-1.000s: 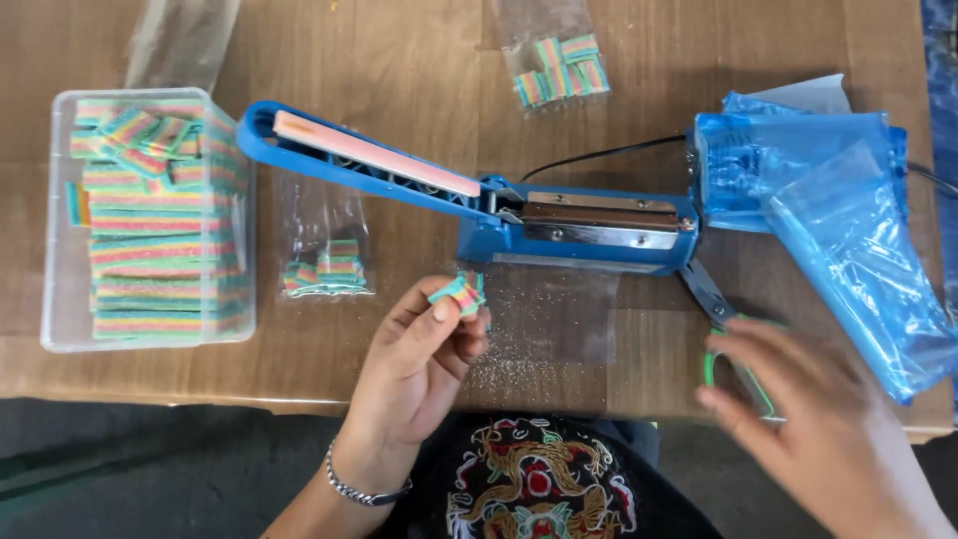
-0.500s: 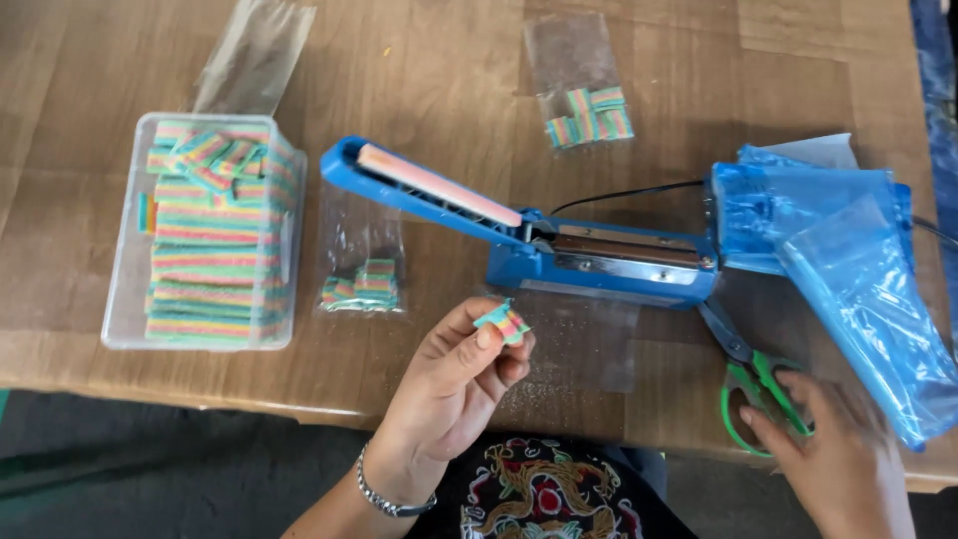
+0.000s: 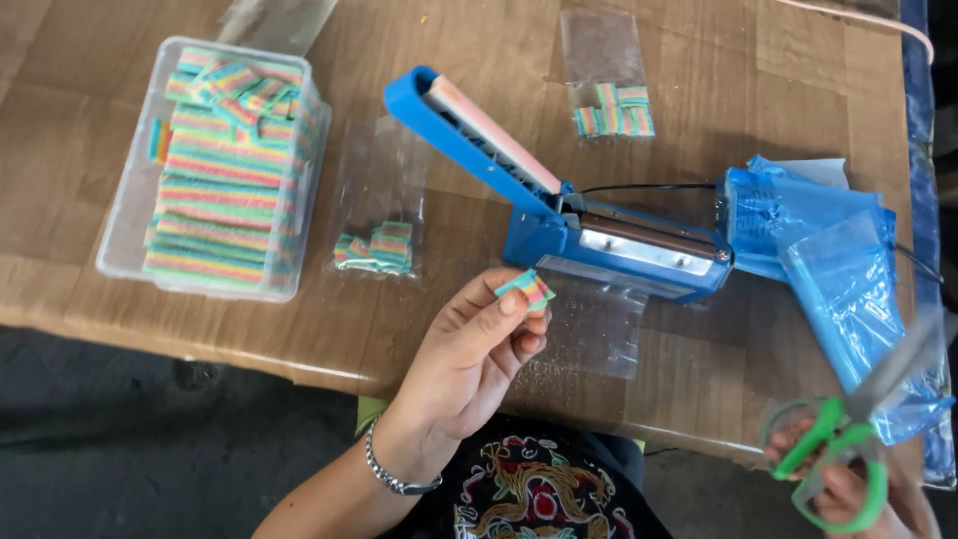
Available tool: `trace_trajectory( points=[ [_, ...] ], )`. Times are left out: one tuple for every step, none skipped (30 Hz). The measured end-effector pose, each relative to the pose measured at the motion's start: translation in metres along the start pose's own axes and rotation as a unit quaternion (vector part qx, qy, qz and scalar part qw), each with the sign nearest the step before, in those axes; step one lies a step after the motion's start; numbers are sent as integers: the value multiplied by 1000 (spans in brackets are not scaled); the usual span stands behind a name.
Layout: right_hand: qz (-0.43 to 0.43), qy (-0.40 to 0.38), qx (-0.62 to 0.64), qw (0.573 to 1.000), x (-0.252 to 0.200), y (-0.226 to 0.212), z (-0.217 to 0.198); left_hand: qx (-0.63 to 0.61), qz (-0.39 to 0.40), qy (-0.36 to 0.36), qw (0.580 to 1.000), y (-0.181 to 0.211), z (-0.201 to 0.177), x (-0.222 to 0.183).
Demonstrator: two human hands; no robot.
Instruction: Trimming and folding multi-colored candy strips using scissors at a workstation.
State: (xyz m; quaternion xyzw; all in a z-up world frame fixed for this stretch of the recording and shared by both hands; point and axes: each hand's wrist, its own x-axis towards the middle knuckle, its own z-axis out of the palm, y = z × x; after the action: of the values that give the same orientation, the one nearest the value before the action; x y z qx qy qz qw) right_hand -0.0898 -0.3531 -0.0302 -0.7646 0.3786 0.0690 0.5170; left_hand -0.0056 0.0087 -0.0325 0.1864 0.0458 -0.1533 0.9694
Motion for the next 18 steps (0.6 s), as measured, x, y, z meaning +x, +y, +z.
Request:
trace_trajectory(
  points=[
    [-122,-208,188,952,36,56,-14,-10,5,14,1000,-3,-1,-1],
    [-209,-406,354,816,66,96,-54,-21,1,26,999,-9,-1,-3],
    [-211,-402,352,818,35,75,-20,-25,-1,23,999,-13,2,-7],
    [-188,-423,332,822,1,48,5,-21,-3,21,1000,-16,5,-11],
    [-164,-444,313,823,-35,16,23,-17,-5,18,1000,-19,9,-15],
    [-170,-441,314,824,-43,16,39,-16,-7,12,1000,-22,10,-20],
    [-232,-481,315,785,-51,16,55,-18,1,4,1000,-26,11,-26],
    [-290,-520,315,739,-59,17,73,-18,12,-1,1000,-28,11,-34],
    [-293,-520,316,737,-67,10,75,-16,13,-3,1000,-29,10,-40],
    [-301,-533,278,740,-77,3,77,-9,23,-4,1000,-30,9,-48],
    [-309,-546,240,741,-87,-5,79,-2,33,-6,999,-29,10,-54],
    [-317,-548,237,737,-102,-14,72,-1,40,-12,999,-32,7,-61],
    [-254,-538,164,787,-116,-24,65,-10,31,12,999,-34,4,-65],
    [-199,-522,86,825,-123,-38,63,-17,33,29,999,-32,2,-62],
    [-219,-528,82,817,-104,-35,63,-12,50,16,999,-26,5,-51],
    [-175,-564,77,803,-92,-21,60,2,48,-12,999,-27,5,-51],
    [-131,-599,71,787,-77,-5,59,17,46,-40,998,-30,2,-49],
    [-116,-596,79,791,-92,-5,57,15,32,-29,999,-31,4,-49]
  ],
)
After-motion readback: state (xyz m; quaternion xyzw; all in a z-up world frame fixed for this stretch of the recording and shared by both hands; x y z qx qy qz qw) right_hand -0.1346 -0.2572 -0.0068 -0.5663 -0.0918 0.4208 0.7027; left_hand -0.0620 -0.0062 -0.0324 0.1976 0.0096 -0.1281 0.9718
